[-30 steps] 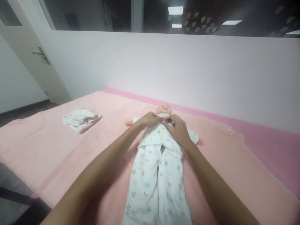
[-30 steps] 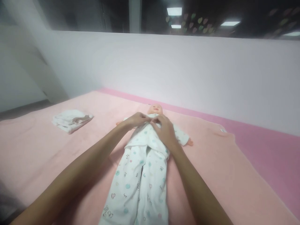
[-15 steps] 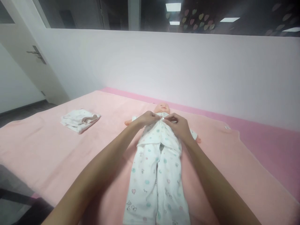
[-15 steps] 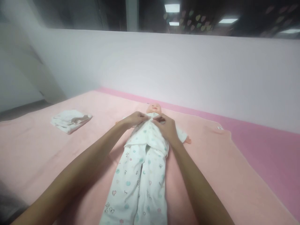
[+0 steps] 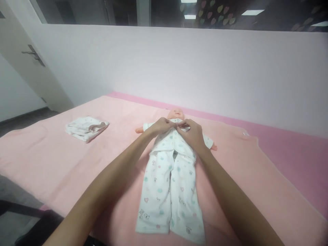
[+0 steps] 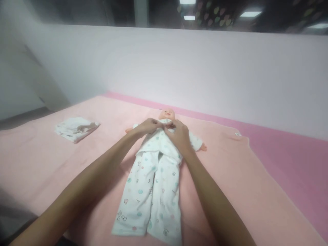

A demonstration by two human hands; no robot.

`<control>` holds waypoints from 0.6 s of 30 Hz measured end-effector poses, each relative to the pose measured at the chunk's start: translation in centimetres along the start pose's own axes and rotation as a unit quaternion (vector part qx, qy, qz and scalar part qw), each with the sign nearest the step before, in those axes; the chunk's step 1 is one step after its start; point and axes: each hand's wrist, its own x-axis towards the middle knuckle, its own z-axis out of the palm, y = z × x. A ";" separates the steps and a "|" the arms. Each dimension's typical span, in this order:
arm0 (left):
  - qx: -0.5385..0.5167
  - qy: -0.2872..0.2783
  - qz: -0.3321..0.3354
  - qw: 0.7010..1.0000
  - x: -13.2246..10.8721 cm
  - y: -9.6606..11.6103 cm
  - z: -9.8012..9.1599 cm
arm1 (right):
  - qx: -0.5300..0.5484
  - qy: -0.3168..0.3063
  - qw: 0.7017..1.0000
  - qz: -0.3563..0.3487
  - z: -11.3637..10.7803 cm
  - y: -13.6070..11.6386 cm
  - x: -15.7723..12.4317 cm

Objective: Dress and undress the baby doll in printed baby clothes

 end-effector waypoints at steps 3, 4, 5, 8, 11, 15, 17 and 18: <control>-0.004 0.000 -0.012 1.000 -0.4 0.4 -0.1 | -0.006 -0.004 1.000 -0.005 -0.1 0.0 0.1; -0.008 -0.004 -0.016 1.000 -0.5 0.6 0.0 | -0.003 -0.007 1.000 -0.005 -0.2 0.0 0.1; -0.017 -0.009 -0.019 1.000 -0.6 0.7 0.0 | 0.005 -0.012 1.000 -0.003 -0.3 0.0 0.1; -0.055 -0.010 -0.029 0.998 -1.1 1.1 0.4 | 0.041 -0.034 0.998 0.018 -0.4 0.2 0.1; -0.071 0.021 -0.041 0.996 -1.6 1.3 0.7 | 0.066 -0.033 0.996 0.041 -0.5 0.4 -0.2; -0.071 0.041 -0.072 0.994 -2.3 1.4 0.8 | 0.066 -0.028 0.997 0.038 -0.5 0.6 -0.5; -0.078 0.044 -0.095 0.991 -2.7 1.5 0.8 | 0.058 -0.032 0.997 0.037 -0.5 0.6 -0.6; -0.087 0.042 -0.103 0.990 -2.9 1.5 0.8 | 0.054 -0.032 0.997 0.037 -0.5 0.6 -0.6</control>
